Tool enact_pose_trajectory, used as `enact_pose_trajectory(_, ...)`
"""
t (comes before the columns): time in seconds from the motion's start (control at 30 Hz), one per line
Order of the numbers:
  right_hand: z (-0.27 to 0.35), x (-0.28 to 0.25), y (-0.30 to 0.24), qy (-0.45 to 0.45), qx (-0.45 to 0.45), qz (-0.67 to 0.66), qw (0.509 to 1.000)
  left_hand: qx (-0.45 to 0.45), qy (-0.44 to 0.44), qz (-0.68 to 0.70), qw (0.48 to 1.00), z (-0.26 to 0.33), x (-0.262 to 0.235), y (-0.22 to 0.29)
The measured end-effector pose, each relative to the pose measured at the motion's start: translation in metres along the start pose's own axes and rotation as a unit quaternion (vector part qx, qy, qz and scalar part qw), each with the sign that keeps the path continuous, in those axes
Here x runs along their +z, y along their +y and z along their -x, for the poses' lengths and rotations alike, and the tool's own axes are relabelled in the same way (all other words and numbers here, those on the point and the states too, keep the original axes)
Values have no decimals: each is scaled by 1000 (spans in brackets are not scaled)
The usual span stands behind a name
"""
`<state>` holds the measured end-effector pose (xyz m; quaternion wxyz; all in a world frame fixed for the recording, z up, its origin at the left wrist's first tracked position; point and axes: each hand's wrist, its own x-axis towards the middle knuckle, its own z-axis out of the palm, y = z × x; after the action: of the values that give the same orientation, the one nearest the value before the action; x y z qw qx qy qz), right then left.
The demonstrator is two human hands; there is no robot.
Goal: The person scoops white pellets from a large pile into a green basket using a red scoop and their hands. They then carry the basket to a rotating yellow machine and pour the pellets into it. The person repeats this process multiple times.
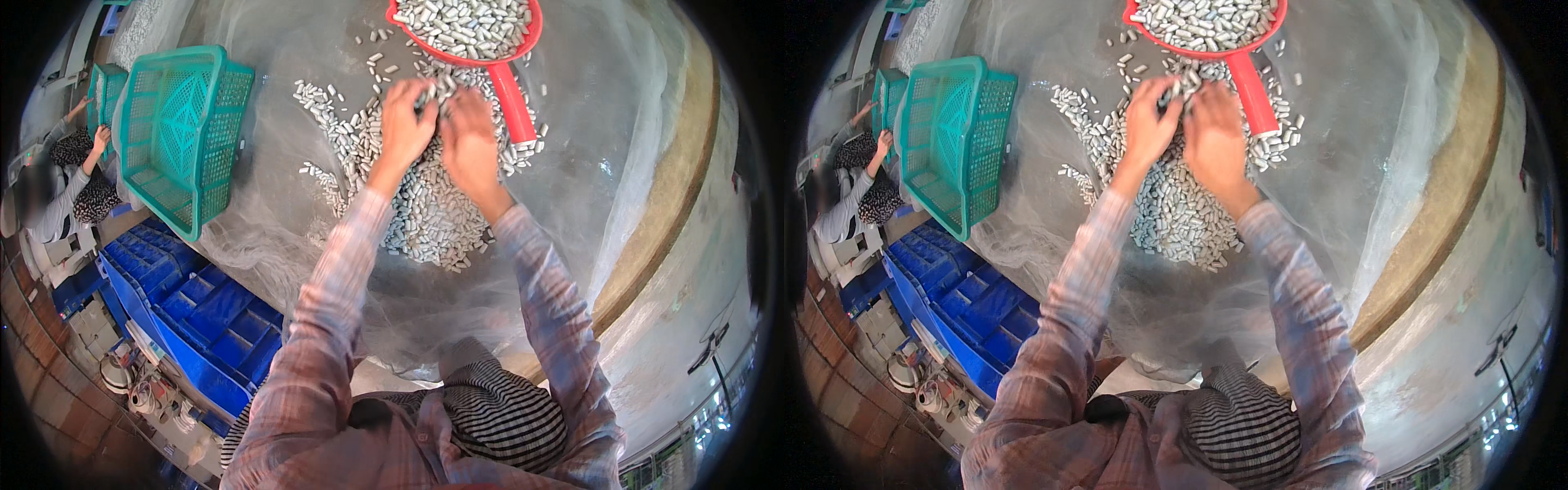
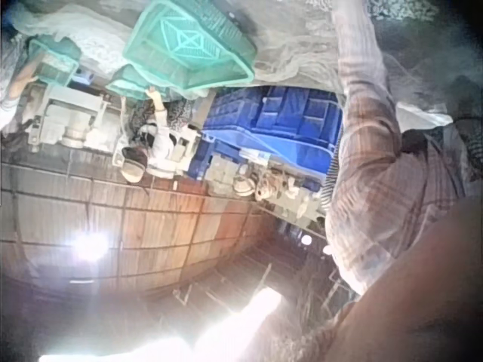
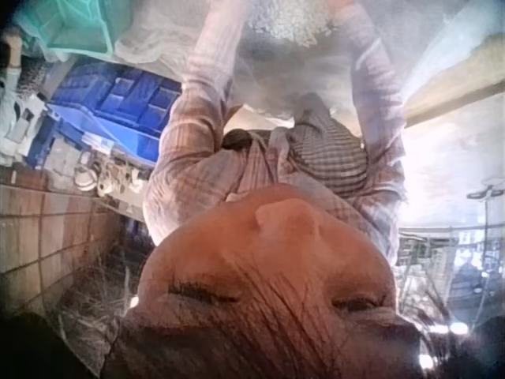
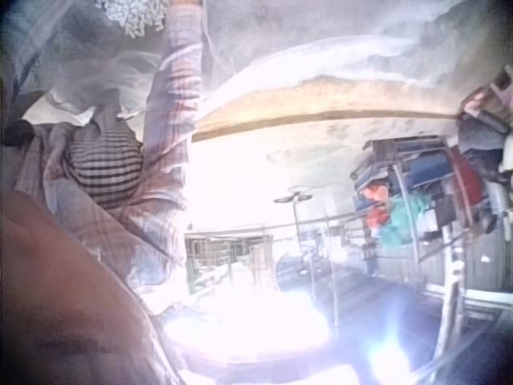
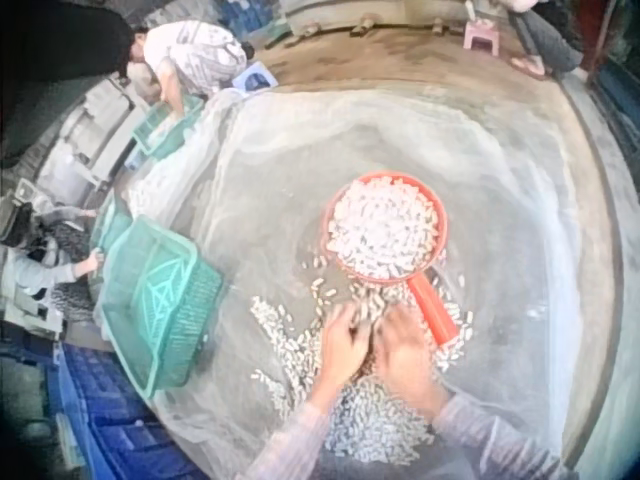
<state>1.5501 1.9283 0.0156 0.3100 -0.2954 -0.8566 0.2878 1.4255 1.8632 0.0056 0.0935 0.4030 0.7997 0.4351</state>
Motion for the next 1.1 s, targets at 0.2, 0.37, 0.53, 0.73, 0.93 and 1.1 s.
enact_pose_trajectory(0.2, -17, -23, 1, -42, 72, -125, 989, -90, 88, 8, 992, 1, -75, -2)
enact_pose_trajectory(0.37, -32, 8, 14, -86, -31, -11, 996, -37, 226, -214, 950, -14, -46, -36)
enact_pose_trajectory(0.53, 14, -31, -18, -147, 42, -86, 984, 17, 91, -66, 994, -10, -43, -14)
enact_pose_trajectory(0.73, -15, -81, -34, -20, 375, -498, 782, 17, 122, -92, 988, -64, -56, -28)
enact_pose_trajectory(0.93, -101, -91, 35, -119, 346, -534, 762, 63, 102, -173, 978, -104, 7, -44)
enact_pose_trajectory(1.1, -144, -95, 55, -108, 271, -586, 756, 49, 52, -83, 994, -141, 18, -44)
